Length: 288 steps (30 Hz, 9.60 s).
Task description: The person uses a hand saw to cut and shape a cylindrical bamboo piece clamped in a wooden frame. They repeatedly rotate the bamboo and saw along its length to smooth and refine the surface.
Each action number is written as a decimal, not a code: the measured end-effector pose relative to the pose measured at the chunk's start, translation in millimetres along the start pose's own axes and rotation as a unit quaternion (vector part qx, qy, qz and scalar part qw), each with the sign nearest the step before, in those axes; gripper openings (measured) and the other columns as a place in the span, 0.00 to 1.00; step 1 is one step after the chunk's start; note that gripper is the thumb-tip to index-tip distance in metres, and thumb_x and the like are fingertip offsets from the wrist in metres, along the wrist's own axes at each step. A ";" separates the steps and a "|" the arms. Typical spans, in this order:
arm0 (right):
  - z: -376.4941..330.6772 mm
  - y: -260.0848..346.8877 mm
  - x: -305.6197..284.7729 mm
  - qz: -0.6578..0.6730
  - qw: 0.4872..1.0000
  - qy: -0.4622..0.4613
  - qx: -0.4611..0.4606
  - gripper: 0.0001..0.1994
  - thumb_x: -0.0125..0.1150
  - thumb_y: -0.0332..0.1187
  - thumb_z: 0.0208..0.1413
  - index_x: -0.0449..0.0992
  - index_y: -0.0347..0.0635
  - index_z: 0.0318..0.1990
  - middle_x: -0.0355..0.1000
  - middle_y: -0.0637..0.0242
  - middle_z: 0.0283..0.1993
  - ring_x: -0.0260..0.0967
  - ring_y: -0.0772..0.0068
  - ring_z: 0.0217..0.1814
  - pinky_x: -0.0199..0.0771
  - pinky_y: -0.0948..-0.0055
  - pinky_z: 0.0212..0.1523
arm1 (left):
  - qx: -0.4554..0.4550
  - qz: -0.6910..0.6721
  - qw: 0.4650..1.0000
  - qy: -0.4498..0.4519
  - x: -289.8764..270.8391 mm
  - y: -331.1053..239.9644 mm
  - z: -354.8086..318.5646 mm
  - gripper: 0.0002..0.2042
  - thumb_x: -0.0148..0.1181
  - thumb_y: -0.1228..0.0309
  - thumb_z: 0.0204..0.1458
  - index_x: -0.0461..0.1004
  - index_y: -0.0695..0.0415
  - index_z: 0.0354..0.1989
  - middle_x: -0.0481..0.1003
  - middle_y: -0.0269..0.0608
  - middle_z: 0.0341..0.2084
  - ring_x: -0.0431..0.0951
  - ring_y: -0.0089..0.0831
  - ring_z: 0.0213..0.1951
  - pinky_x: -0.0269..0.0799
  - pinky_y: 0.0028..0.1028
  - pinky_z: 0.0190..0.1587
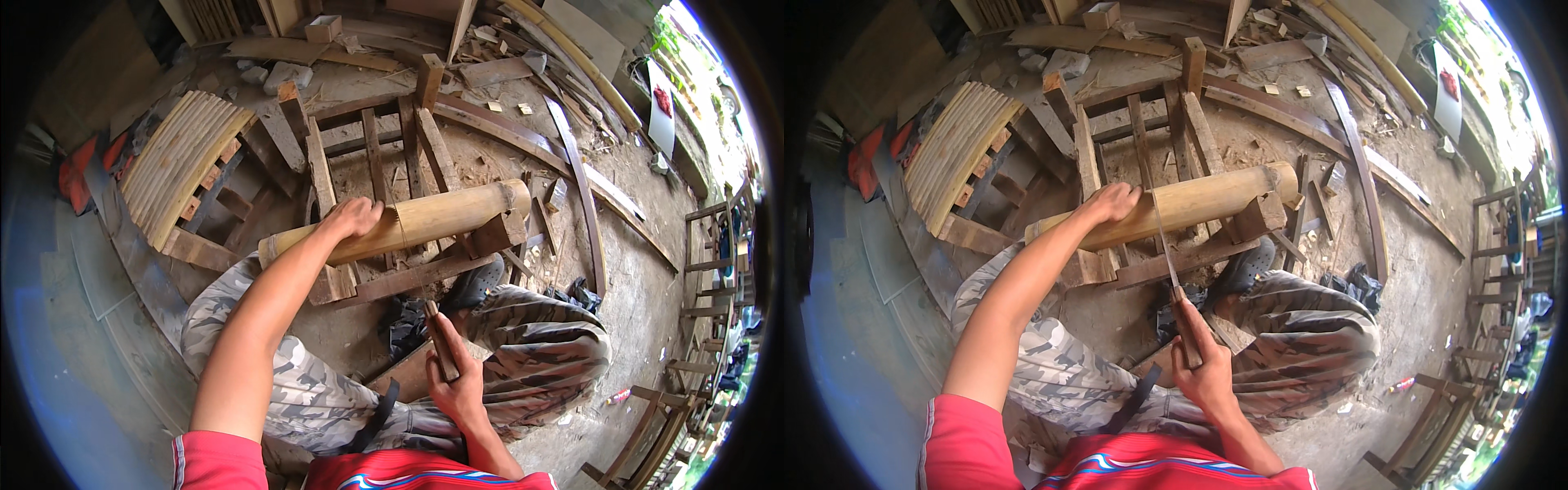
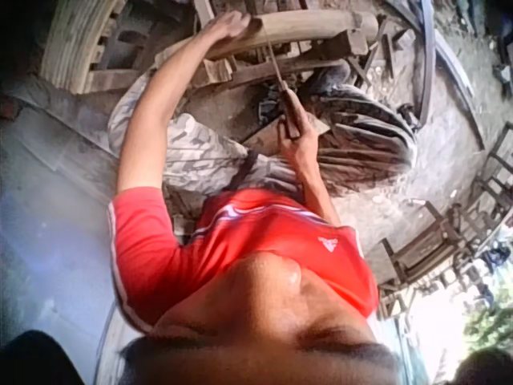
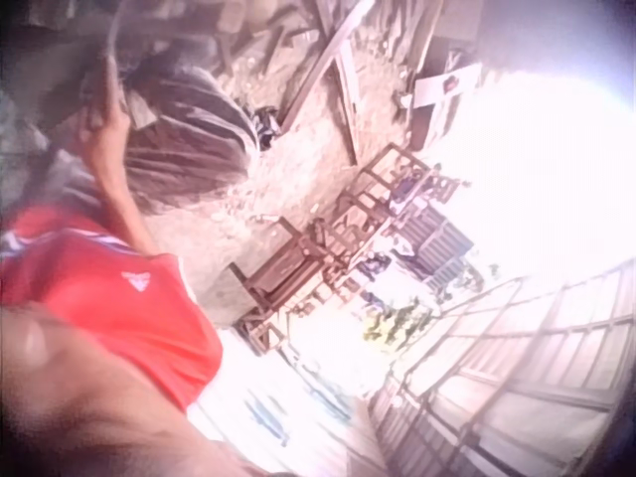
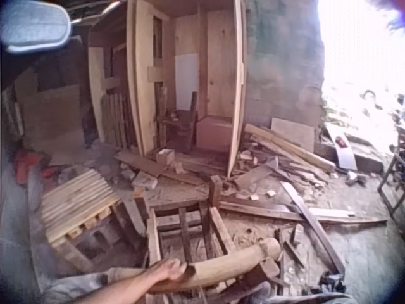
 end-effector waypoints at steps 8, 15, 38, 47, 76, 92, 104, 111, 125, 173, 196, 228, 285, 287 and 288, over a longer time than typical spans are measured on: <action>3.4 -2.2 -10.0 0.021 1.000 -0.001 0.003 0.31 0.59 0.22 0.56 0.66 0.46 0.69 0.77 0.45 0.55 0.77 0.48 0.56 0.77 0.66 0.53 | 0.019 0.008 0.999 -0.026 -10.0 -7.0 -4.1 0.33 0.36 0.50 0.66 0.78 0.72 0.31 0.76 0.72 0.35 0.80 0.62 0.42 0.72 0.50 0.48; 5.2 -5.9 -16.3 0.048 0.999 0.005 -0.001 0.31 0.60 0.24 0.56 0.66 0.49 0.70 0.78 0.46 0.52 0.78 0.46 0.53 0.78 0.64 0.49 | 0.036 0.027 0.999 -0.011 -0.2 -4.6 -3.9 0.32 0.37 0.53 0.66 0.77 0.73 0.33 0.76 0.73 0.36 0.78 0.65 0.44 0.72 0.50 0.50; 10.0 -11.7 -21.5 0.111 0.991 0.059 0.042 0.34 0.64 0.24 0.54 0.63 0.48 0.71 0.78 0.43 0.48 0.78 0.41 0.44 0.80 0.58 0.42 | 0.031 0.051 0.998 0.013 2.2 7.3 -6.3 0.27 0.36 0.53 0.66 0.75 0.69 0.41 0.76 0.70 0.40 0.76 0.66 0.46 0.69 0.52 0.50; 6.0 -10.7 -16.8 0.067 0.996 0.024 0.056 0.31 0.63 0.21 0.55 0.66 0.40 0.69 0.76 0.47 0.59 0.75 0.56 0.62 0.73 0.68 0.58 | -0.008 -0.024 1.000 0.008 -9.9 -16.1 -19.7 0.33 0.38 0.49 0.66 0.77 0.72 0.33 0.76 0.75 0.37 0.78 0.66 0.45 0.71 0.52 0.51; 12.7 -16.4 -40.8 0.036 0.996 0.002 0.078 0.30 0.62 0.20 0.56 0.66 0.39 0.68 0.75 0.50 0.61 0.74 0.62 0.64 0.70 0.71 0.62 | -0.026 -0.064 0.997 0.035 17.9 -32.4 20.7 0.35 0.38 0.46 0.67 0.63 0.62 0.12 0.67 0.44 0.15 0.68 0.37 0.19 0.71 0.46 0.33; 16.3 6.8 -47.0 -0.001 0.996 0.008 0.090 0.30 0.63 0.20 0.55 0.67 0.37 0.67 0.74 0.46 0.60 0.72 0.52 0.63 0.73 0.68 0.59 | 0.004 -0.037 0.998 0.049 11.8 -32.1 17.3 0.35 0.31 0.50 0.67 0.72 0.71 0.21 0.75 0.62 0.22 0.76 0.56 0.26 0.70 0.51 0.39; 53.0 7.5 -41.6 -0.014 0.996 0.020 0.086 0.30 0.61 0.21 0.55 0.68 0.43 0.68 0.78 0.48 0.55 0.77 0.51 0.56 0.78 0.68 0.51 | 0.004 -0.030 0.999 0.020 16.0 -33.3 5.3 0.35 0.33 0.50 0.66 0.73 0.66 0.17 0.72 0.56 0.16 0.76 0.48 0.22 0.74 0.48 0.35; 69.7 -19.3 -19.0 0.005 0.995 0.020 0.096 0.29 0.61 0.21 0.56 0.68 0.41 0.68 0.77 0.49 0.58 0.77 0.58 0.59 0.74 0.70 0.56 | -0.061 -0.022 0.995 0.072 4.7 -39.5 4.4 0.32 0.34 0.55 0.65 0.74 0.75 0.26 0.74 0.76 0.31 0.78 0.68 0.40 0.72 0.51 0.49; 95.3 -2.0 -3.1 0.004 0.991 0.053 0.124 0.31 0.58 0.18 0.53 0.68 0.42 0.68 0.76 0.47 0.59 0.75 0.53 0.60 0.75 0.69 0.57 | -0.038 -0.039 0.997 0.050 12.2 -26.4 4.5 0.32 0.37 0.55 0.67 0.68 0.60 0.11 0.67 0.44 0.09 0.69 0.39 0.14 0.76 0.43 0.32; 16.7 6.9 -46.6 -0.009 0.984 0.057 0.167 0.30 0.59 0.18 0.52 0.67 0.35 0.67 0.77 0.46 0.57 0.78 0.53 0.58 0.75 0.70 0.54 | -0.114 -0.037 0.989 0.092 1.4 -26.5 4.5 0.33 0.35 0.51 0.63 0.73 0.74 0.26 0.75 0.71 0.27 0.79 0.61 0.34 0.72 0.50 0.43; -7.0 35.5 -74.6 -0.032 0.988 0.054 0.141 0.32 0.59 0.18 0.52 0.67 0.39 0.68 0.77 0.48 0.56 0.80 0.53 0.52 0.79 0.68 0.49 | -0.072 -0.027 0.997 0.029 7.0 -24.9 8.5 0.33 0.35 0.51 0.64 0.67 0.69 0.16 0.71 0.58 0.17 0.73 0.48 0.22 0.71 0.49 0.35; 114.1 -20.8 4.9 -0.009 1.000 -0.002 -0.012 0.36 0.57 0.18 0.53 0.62 0.51 0.72 0.75 0.45 0.56 0.73 0.41 0.55 0.78 0.60 0.52 | -0.116 -0.015 0.991 0.067 1.3 -26.3 2.7 0.29 0.39 0.56 0.63 0.77 0.74 0.41 0.77 0.71 0.44 0.80 0.61 0.48 0.74 0.48 0.52; 105.9 -49.5 6.5 0.064 0.997 -0.034 -0.020 0.34 0.58 0.21 0.56 0.62 0.48 0.72 0.72 0.43 0.61 0.67 0.43 0.65 0.73 0.65 0.60 | -0.101 -0.036 0.993 0.042 1.7 -38.1 8.3 0.29 0.41 0.55 0.61 0.75 0.73 0.49 0.74 0.71 0.51 0.75 0.61 0.57 0.69 0.47 0.60; 75.8 -11.3 0.2 0.046 0.998 0.018 0.037 0.32 0.57 0.19 0.58 0.62 0.39 0.71 0.70 0.49 0.66 0.67 0.59 0.71 0.66 0.70 0.65 | -0.115 -0.025 0.992 0.041 -5.1 -25.6 5.5 0.29 0.40 0.54 0.62 0.75 0.74 0.48 0.74 0.72 0.51 0.76 0.61 0.56 0.70 0.47 0.59; 45.5 4.3 -12.8 0.032 0.998 0.027 0.045 0.32 0.58 0.19 0.56 0.63 0.38 0.70 0.71 0.49 0.65 0.69 0.58 0.69 0.67 0.69 0.64 | -0.105 -0.025 0.993 0.046 -8.6 -24.3 10.6 0.30 0.39 0.54 0.62 0.75 0.74 0.47 0.74 0.72 0.50 0.76 0.60 0.55 0.70 0.47 0.59</action>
Point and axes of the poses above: each hand's wrist, its own z-axis towards the middle knuckle, its own x-axis out of the palm, y = z × x, the point moved 10 cm from there along z, towards the middle knuckle
